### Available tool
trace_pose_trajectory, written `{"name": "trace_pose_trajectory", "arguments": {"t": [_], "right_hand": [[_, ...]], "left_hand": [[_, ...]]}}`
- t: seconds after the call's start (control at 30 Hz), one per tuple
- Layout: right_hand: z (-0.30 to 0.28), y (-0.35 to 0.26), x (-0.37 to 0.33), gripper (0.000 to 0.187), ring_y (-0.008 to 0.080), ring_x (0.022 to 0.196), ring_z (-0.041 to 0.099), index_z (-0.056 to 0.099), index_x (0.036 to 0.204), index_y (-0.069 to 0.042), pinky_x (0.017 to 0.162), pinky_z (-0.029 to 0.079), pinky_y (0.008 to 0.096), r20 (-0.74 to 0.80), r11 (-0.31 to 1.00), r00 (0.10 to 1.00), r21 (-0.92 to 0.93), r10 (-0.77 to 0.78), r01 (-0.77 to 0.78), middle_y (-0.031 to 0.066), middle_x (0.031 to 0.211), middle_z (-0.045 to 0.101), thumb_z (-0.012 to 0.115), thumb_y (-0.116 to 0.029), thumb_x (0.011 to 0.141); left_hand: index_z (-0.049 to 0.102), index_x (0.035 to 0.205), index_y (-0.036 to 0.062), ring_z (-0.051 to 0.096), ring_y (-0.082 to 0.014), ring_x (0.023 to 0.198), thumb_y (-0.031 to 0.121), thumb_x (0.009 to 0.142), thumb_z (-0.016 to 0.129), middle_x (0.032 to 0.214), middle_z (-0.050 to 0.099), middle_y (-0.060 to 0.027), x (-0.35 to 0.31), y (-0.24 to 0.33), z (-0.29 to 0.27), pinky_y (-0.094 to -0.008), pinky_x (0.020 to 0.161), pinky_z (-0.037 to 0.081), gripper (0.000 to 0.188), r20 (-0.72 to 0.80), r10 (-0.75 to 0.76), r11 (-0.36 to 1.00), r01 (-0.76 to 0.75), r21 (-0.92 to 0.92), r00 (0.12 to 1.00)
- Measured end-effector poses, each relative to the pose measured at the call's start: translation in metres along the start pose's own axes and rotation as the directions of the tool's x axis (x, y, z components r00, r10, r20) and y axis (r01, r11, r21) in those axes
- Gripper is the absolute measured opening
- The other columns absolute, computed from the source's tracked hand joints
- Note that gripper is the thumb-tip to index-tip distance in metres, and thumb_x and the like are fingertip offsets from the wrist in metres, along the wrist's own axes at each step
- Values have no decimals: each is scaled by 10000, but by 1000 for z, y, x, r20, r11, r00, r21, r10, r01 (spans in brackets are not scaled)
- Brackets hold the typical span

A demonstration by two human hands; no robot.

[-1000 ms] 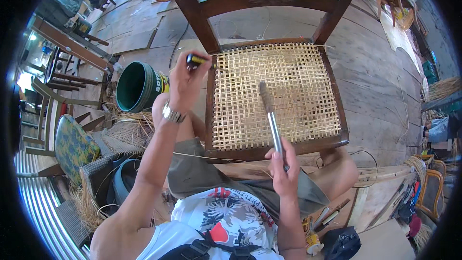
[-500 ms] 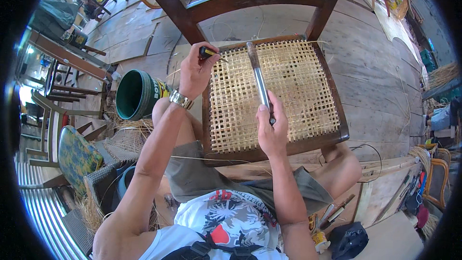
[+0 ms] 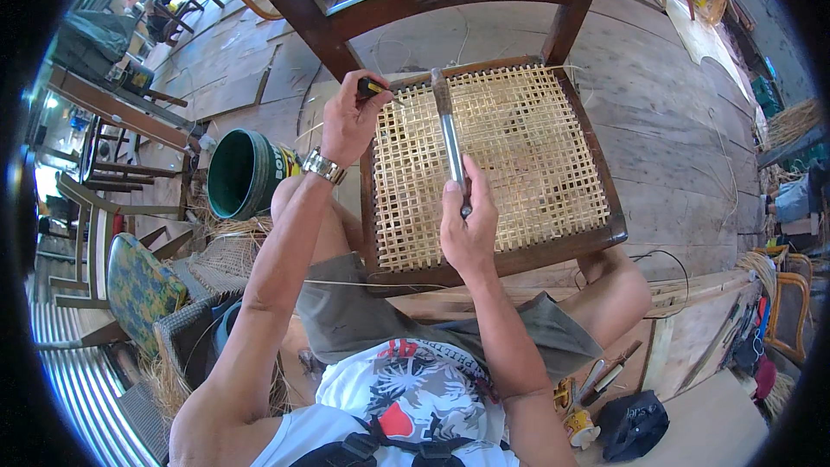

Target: Weaving a wicker or bamboo seat for a wooden chair using strands of material and a mallet.

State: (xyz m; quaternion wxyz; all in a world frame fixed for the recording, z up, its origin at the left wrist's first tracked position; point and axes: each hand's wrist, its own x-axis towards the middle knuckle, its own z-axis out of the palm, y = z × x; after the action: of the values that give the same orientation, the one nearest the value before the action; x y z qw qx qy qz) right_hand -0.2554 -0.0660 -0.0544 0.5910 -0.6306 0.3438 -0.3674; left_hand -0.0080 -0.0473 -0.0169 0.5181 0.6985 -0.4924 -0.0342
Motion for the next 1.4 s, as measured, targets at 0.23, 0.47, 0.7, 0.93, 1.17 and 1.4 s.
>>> {"name": "trace_pose_trajectory", "arguments": {"t": [0.23, 0.47, 0.7, 0.93, 1.17, 1.4], "right_hand": [[-2, -1, 0, 434, 77, 712, 523, 503, 1478, -14, 625, 440, 266, 24, 999, 999, 38, 32, -32, 9, 894, 598, 549, -169, 1075], [2, 5, 21, 452, 82, 735, 545, 499, 1473, 13, 635, 459, 279, -61, 998, 996, -13, 62, -63, 30, 904, 592, 552, -201, 1078], [-11, 12, 23, 424, 88, 736, 539, 531, 1439, 12, 641, 457, 281, 113, 999, 993, -32, -19, 23, 19, 907, 586, 547, -211, 1079], [-16, -5, 26, 436, 72, 749, 522, 516, 1464, 15, 651, 445, 258, -1, 999, 999, -17, 47, -47, 16, 916, 585, 533, -194, 1083], [-13, -5, 12, 416, 75, 770, 543, 547, 1438, 16, 664, 456, 252, -91, 997, 995, 61, 42, -37, 43, 941, 602, 552, -183, 1072], [-25, -2, 8, 396, 63, 732, 528, 562, 1427, -9, 637, 453, 254, 54, 999, 998, 44, -11, 8, 20, 877, 597, 561, -176, 1067]], "left_hand": [[618, 1125, 70, 687, -185, 729, 97, 956, 740, 869, 748, -100, 7, 3, 3, -326, 689, 525, 210, 19, 3, 1000, -3, 7, 1000], [609, 1125, 78, 649, -242, 680, 118, 940, 762, 809, 696, -108, 34, -15, 17, -356, 646, 509, 243, 47, 109, 991, -112, 71, 993], [621, 1117, 77, 674, -238, 698, 133, 939, 770, 831, 723, -111, 38, -11, 11, -356, 644, 517, 238, 106, 81, 994, -89, 68, 991], [626, 1111, 87, 684, -195, 702, 145, 955, 761, 838, 736, -86, 27, 0, 10, -328, 659, 524, 215, 48, 29, 995, -33, 89, 998], [613, 1110, 75, 675, -221, 693, 130, 945, 763, 827, 707, -102, 13, -13, 20, -348, 647, 513, 229, 49, 63, 997, -65, 41, 997], [634, 1125, 75, 666, -169, 695, 127, 946, 771, 831, 725, -91, 11, 1, 13, -335, 655, 516, 231, 20, 50, 998, -49, -39, 999]]}}
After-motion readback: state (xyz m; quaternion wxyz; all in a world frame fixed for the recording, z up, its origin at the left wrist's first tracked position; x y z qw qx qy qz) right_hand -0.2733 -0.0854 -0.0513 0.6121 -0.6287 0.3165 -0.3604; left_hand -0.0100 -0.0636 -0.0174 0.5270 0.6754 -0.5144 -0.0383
